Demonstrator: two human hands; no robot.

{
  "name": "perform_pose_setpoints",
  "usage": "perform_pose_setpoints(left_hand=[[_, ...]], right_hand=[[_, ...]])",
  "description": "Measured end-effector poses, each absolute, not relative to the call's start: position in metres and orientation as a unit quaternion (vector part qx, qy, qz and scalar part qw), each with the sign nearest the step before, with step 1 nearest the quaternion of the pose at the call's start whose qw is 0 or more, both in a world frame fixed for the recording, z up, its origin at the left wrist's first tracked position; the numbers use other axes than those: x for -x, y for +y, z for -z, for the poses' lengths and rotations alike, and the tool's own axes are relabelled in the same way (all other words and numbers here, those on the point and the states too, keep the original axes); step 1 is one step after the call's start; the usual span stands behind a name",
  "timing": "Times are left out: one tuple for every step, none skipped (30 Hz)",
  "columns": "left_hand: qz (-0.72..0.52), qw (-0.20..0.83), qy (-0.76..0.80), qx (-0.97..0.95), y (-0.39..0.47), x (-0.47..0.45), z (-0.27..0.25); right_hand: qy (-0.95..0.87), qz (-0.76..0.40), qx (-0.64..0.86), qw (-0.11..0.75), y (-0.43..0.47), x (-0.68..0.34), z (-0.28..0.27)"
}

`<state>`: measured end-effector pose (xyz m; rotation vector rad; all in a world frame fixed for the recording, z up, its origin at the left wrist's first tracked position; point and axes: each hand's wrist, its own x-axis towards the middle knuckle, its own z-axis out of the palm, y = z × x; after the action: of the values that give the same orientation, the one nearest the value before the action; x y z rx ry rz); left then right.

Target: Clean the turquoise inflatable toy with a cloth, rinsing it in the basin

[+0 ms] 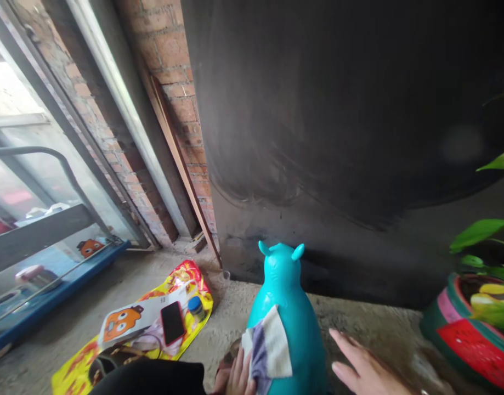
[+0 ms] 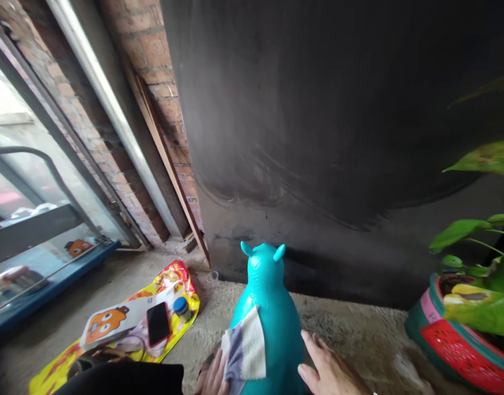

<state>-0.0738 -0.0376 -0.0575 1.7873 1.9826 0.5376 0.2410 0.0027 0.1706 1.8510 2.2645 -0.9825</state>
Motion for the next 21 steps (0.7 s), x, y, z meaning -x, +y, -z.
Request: perform_pose_setpoints(left_hand=[[-0.196, 0.208, 0.705, -0.649, -0.042, 0.075, 0.063], [-0.2, 0.204, 0.708, -0.645, -0.043, 0.076, 0.067], [-0.197, 0.203, 0.706, -0.649, -0.04, 0.074, 0.067], [-0.189, 0.201, 0.7, -0.659, -0.034, 0.072, 0.065], [-0.174, 0.2, 0.693, -0.67, -0.025, 0.067, 0.058], [-0.153, 0.2, 0.685, -0.683, -0.015, 0.061, 0.049], [-0.131, 0.198, 0.681, -0.693, -0.004, 0.054, 0.037], [-0.108, 0.196, 0.685, -0.693, 0.007, 0.045, 0.023], [-0.094, 0.194, 0.685, -0.696, 0.017, 0.036, 0.009], [-0.08, 0.191, 0.675, -0.708, 0.027, 0.027, -0.004], [-0.076, 0.178, 0.671, -0.715, 0.034, 0.019, -0.015], [-0.072, 0.171, 0.669, -0.72, 0.039, 0.013, -0.024], [-0.071, 0.164, 0.666, -0.724, 0.042, 0.009, -0.028], [-0.072, 0.16, 0.66, -0.73, 0.042, 0.008, -0.03], [-0.072, 0.159, 0.645, -0.744, 0.04, 0.009, -0.027], [-0.075, 0.155, 0.62, -0.765, 0.035, 0.012, -0.022], [-0.076, 0.147, 0.588, -0.792, 0.029, 0.016, -0.015], [-0.075, 0.133, 0.551, -0.82, 0.022, 0.022, -0.007], [-0.072, 0.113, 0.519, -0.844, 0.014, 0.027, 0.002], [-0.07, 0.09, 0.493, -0.862, 0.007, 0.032, 0.009], [-0.071, 0.063, 0.478, -0.873, 0.0, 0.036, 0.014]], right_hand=[[0.734, 0.314, -0.601, 0.029, 0.001, -0.242, -0.17], [0.734, 0.312, -0.602, 0.028, 0.0, -0.242, -0.169], [0.734, 0.312, -0.603, 0.025, 0.0, -0.243, -0.169], [0.734, 0.314, -0.602, 0.019, 0.0, -0.244, -0.168], [0.733, 0.315, -0.602, 0.012, 0.0, -0.244, -0.168], [0.732, 0.317, -0.603, 0.007, 0.001, -0.244, -0.168], [0.73, 0.318, -0.605, 0.003, 0.002, -0.243, -0.169], [0.729, 0.316, -0.607, 0.001, 0.003, -0.242, -0.17], [0.729, 0.314, -0.608, 0.0, 0.005, -0.24, -0.171], [0.729, 0.313, -0.609, -0.001, 0.007, -0.238, -0.172], [0.729, 0.312, -0.61, 0.0, 0.008, -0.235, -0.173], [0.729, 0.312, -0.609, 0.001, 0.01, -0.233, -0.174], [0.73, 0.312, -0.608, 0.003, 0.013, -0.23, -0.175], [0.73, 0.314, -0.607, 0.007, 0.015, -0.228, -0.175], [0.73, 0.316, -0.605, 0.014, 0.017, -0.225, -0.175], [0.732, 0.317, -0.603, 0.02, 0.019, -0.223, -0.174], [0.734, 0.317, -0.601, 0.024, 0.021, -0.222, -0.172], [0.736, 0.317, -0.597, 0.025, 0.022, -0.22, -0.17], [0.739, 0.316, -0.594, 0.027, 0.023, -0.219, -0.168], [0.742, 0.314, -0.591, 0.027, 0.023, -0.217, -0.166], [0.745, 0.311, -0.589, 0.03, 0.022, -0.216, -0.165]])
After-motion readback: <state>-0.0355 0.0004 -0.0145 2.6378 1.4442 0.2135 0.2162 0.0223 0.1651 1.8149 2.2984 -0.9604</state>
